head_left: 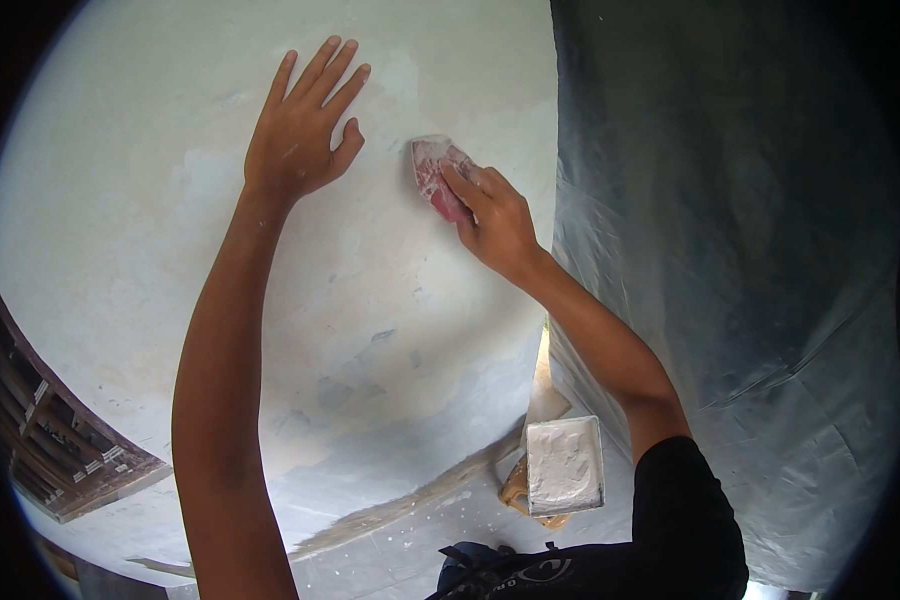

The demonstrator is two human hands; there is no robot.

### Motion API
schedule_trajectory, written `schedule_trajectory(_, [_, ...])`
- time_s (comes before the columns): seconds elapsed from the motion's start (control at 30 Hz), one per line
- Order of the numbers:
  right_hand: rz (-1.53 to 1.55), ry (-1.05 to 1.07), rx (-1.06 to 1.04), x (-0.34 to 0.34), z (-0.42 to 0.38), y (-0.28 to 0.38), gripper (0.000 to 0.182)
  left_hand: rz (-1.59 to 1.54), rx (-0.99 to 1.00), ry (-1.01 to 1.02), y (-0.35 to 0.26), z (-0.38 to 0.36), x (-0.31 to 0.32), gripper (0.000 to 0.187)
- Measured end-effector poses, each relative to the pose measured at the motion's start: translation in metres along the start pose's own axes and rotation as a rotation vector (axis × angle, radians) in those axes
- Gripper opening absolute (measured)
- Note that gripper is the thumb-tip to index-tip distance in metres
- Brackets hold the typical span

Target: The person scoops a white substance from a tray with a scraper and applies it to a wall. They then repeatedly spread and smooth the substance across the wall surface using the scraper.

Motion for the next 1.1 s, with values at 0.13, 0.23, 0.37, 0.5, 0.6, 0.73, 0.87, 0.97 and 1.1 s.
schedule_trajectory(0.13, [-0.111,-0.217,0.059,-0.036,0.073,-0.019,0.066,0.023,0.013,-0.015,-0.001,0.0,-0.001,0.056])
schedule_trajectory(0.23, [-0.199,-0.197,0.109,-0.023,0.079,-0.038,0.065,0.015,0.01,-0.01,-0.001,0.0,-0.002,0.056])
schedule_trajectory(0.37, [-0.138,-0.071,0.157,0.003,0.03,-0.026,0.062,0.028,0.0,0.005,0.0,0.002,-0.002,0.057])
schedule_trajectory(0.5, [0.041,-0.004,0.059,0.008,0.004,0.005,0.066,0.025,0.0,0.01,-0.002,0.001,-0.001,0.057])
schedule_trajectory(0.6, [0.077,-0.226,0.064,-0.028,0.051,-0.012,0.062,0.016,0.0,0.014,-0.001,0.002,-0.001,0.057])
schedule_trajectory(0.73, [-0.134,-0.275,0.122,-0.034,0.078,-0.037,0.057,0.021,0.0,0.007,-0.001,0.001,-0.001,0.057])
schedule_trajectory(0.87, [-0.133,-0.05,0.104,0.009,0.035,-0.016,0.065,-0.028,-0.018,0.004,0.0,0.0,-0.001,0.063])
schedule_trajectory(0.97, [0.086,0.037,0.026,0.012,0.003,0.031,0.065,-0.037,-0.014,0.007,0.001,0.001,-0.001,0.063])
schedule_trajectory(1.1, [0.169,-0.119,0.048,-0.027,0.059,0.022,0.067,-0.061,-0.003,0.011,0.0,0.001,-0.002,0.062])
Point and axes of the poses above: each hand's wrist, its own z-axis towards the middle knuckle, its own x-axis out of the palm, y = z × x, the point moved 9 cm from there along z, towards the middle knuckle, and after that the axes turned 3 degrees about x, right-handed, at the moved point
